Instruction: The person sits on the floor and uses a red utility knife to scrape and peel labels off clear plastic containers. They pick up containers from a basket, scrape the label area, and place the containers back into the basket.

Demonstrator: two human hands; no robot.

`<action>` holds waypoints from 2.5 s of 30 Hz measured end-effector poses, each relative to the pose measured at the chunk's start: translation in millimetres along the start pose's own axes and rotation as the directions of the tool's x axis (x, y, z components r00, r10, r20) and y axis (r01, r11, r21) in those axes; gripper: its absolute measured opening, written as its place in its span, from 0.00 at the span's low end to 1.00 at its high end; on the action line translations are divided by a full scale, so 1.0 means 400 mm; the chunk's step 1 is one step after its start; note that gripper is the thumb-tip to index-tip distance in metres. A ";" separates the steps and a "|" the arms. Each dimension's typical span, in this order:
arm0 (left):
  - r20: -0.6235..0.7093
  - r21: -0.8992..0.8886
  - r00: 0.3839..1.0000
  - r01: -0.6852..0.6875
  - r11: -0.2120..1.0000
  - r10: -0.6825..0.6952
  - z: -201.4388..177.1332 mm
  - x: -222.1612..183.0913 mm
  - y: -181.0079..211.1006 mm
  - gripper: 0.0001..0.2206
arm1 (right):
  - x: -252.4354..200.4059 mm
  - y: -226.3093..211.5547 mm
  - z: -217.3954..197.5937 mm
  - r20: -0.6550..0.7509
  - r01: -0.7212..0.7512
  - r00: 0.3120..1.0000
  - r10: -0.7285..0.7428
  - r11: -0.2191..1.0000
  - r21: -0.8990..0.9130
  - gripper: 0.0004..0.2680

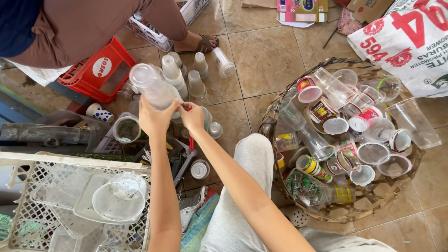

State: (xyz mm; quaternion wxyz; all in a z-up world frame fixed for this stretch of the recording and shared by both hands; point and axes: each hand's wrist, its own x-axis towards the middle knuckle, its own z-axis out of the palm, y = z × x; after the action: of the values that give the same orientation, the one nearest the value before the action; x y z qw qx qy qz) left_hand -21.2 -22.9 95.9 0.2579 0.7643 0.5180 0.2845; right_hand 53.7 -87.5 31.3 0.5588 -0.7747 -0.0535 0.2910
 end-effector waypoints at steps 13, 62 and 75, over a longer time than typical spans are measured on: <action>-0.345 -0.481 0.939 -0.165 0.861 -0.013 0.103 0.046 -0.018 0.47 | -0.061 0.008 -0.032 0.277 -0.121 0.960 -0.039 0.835 0.537 0.14; 0.359 -0.183 0.873 -0.279 0.942 0.329 0.935 -0.350 -0.021 0.54 | -0.418 0.520 -1.063 0.086 -0.118 0.976 0.200 0.157 0.981 0.13; 0.351 -0.175 0.842 -0.370 0.912 0.409 0.996 -0.379 -0.078 0.39 | -0.415 0.538 -1.048 0.124 -0.152 0.970 0.211 0.123 0.981 0.13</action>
State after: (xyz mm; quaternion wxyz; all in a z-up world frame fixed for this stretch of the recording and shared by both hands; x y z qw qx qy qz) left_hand 192.7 -194.4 -231.9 0.3284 0.8799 0.2769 0.2031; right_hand 78.7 -584.7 -10.4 0.8889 -0.2295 0.2558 0.3031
